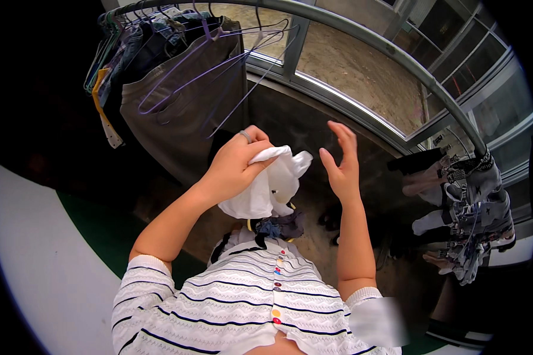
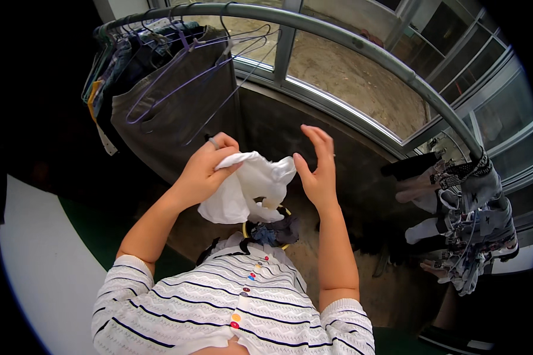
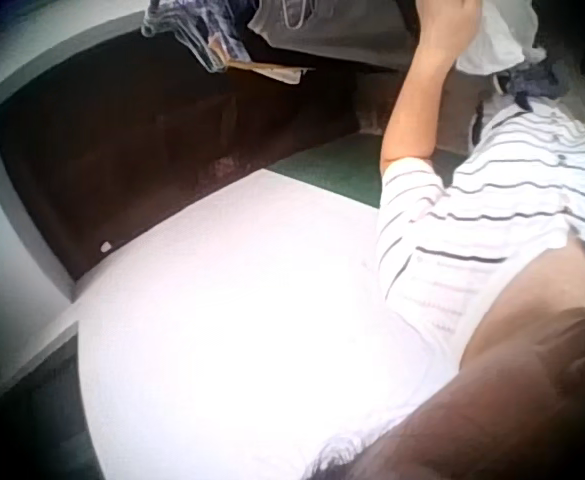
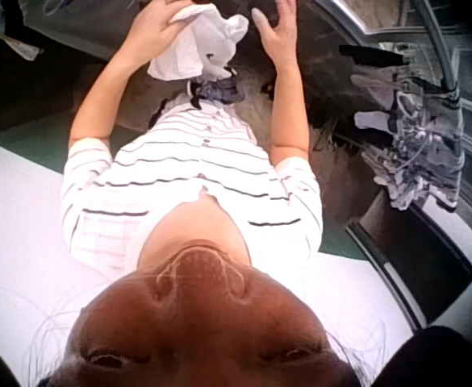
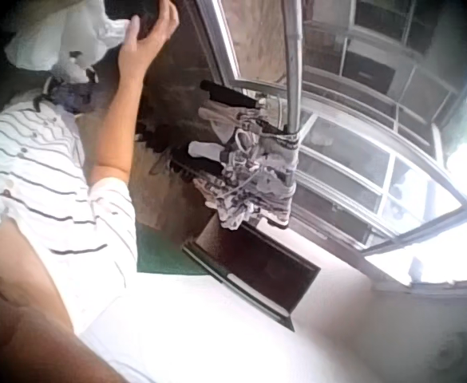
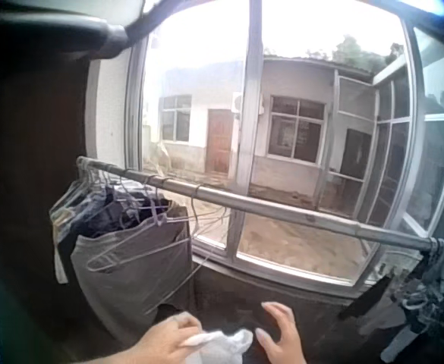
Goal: The person removes various garments from a drying rack and a bucket, then places them onto hangers. They handle items such as a white shirt, dark pants, and a yellow top, arranging them on a metal rack. The person also briefly moves a pile of clothes onto a bed inside the room.
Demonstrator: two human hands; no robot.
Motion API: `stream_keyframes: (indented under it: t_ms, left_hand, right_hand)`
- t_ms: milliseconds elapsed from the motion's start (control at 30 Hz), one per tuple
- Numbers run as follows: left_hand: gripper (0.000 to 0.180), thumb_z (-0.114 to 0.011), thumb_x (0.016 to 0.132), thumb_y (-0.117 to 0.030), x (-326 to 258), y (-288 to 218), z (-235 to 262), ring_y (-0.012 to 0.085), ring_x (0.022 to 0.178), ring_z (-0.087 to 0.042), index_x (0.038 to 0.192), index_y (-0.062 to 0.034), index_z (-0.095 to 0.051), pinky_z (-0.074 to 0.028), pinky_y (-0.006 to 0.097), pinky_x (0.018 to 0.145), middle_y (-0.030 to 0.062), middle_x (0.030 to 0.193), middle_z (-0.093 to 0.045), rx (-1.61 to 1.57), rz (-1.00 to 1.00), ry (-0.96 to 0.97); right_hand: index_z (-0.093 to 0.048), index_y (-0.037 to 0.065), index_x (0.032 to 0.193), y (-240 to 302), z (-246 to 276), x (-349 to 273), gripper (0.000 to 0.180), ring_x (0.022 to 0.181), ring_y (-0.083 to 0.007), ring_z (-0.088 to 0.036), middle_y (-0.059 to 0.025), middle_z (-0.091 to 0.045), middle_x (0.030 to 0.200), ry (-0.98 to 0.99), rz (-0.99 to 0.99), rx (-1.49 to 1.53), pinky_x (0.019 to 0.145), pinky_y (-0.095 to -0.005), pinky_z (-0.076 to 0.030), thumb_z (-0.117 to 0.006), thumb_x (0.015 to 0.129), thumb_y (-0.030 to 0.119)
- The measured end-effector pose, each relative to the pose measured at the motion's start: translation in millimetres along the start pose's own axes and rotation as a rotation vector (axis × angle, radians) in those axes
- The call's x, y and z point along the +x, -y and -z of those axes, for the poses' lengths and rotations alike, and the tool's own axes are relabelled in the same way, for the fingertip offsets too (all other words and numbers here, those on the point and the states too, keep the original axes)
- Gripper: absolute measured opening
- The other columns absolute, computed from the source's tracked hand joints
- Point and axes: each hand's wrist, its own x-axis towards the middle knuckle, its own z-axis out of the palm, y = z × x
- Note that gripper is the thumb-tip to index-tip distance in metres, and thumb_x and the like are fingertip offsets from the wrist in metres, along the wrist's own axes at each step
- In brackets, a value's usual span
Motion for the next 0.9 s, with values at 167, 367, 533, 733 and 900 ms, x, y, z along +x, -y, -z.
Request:
stream_keyframes:
  t_ms: [167,367,533,733,900]
  left_hand:
    - [0.018,-0.054,0.095,-0.020,-33,45,-18,0.0400,0.088,-0.061,0.104,-0.0069,-0.062,-0.048,0.044,0.074,0.0183,0.093,-0.065,0.043,0.403,0.152]
    - [0.019,-0.054,0.093,-0.013,-59,74,2,0.0373,0.093,-0.062,0.107,-0.0044,-0.061,-0.048,0.039,0.080,0.0192,0.098,-0.065,0.122,0.468,0.131]
    - [0.022,-0.053,0.092,-0.009,-68,76,39,0.0253,0.093,-0.063,0.111,-0.0025,-0.062,-0.047,0.034,0.083,0.0136,0.100,-0.067,-0.039,0.511,0.102]
    - [0.024,-0.071,0.085,-0.019,-61,53,78,0.0100,0.081,-0.061,0.100,0.0005,-0.068,-0.048,0.028,0.075,0.0046,0.087,-0.069,-0.205,0.555,0.082]
    - [0.020,-0.076,0.081,-0.017,-37,26,83,0.0097,0.070,-0.059,0.088,0.0007,-0.070,-0.047,0.026,0.068,0.0038,0.073,-0.066,-0.003,0.444,0.082]
  right_hand:
    - [-0.057,0.001,0.126,10,-45,28,0.037,0.122,-0.0236,-0.053,-0.0120,-0.055,0.128,0.251,-0.197,0.508,0.104,-0.0335,-0.040,-0.062,0.091,0.012]
    - [-0.044,-0.005,0.127,55,-102,143,0.045,0.122,-0.0295,-0.052,-0.0184,-0.056,0.127,0.235,-0.539,1.241,0.101,-0.0384,-0.044,-0.064,0.091,0.013]
    - [-0.049,0.001,0.108,54,-97,206,0.026,0.091,-0.0212,-0.056,-0.0104,-0.057,0.100,0.305,-0.357,1.304,0.082,-0.0342,-0.049,-0.064,0.091,0.013]
    - [-0.055,-0.003,0.117,85,-51,166,0.030,0.065,-0.0061,-0.040,0.0023,-0.046,0.081,0.269,-0.356,1.074,0.060,-0.0230,-0.035,-0.063,0.094,0.015]
    - [-0.065,0.001,0.111,28,-37,55,0.030,0.057,-0.0029,-0.031,0.0080,-0.036,0.063,0.064,-0.541,0.725,0.051,-0.0207,-0.022,-0.058,0.099,0.027]
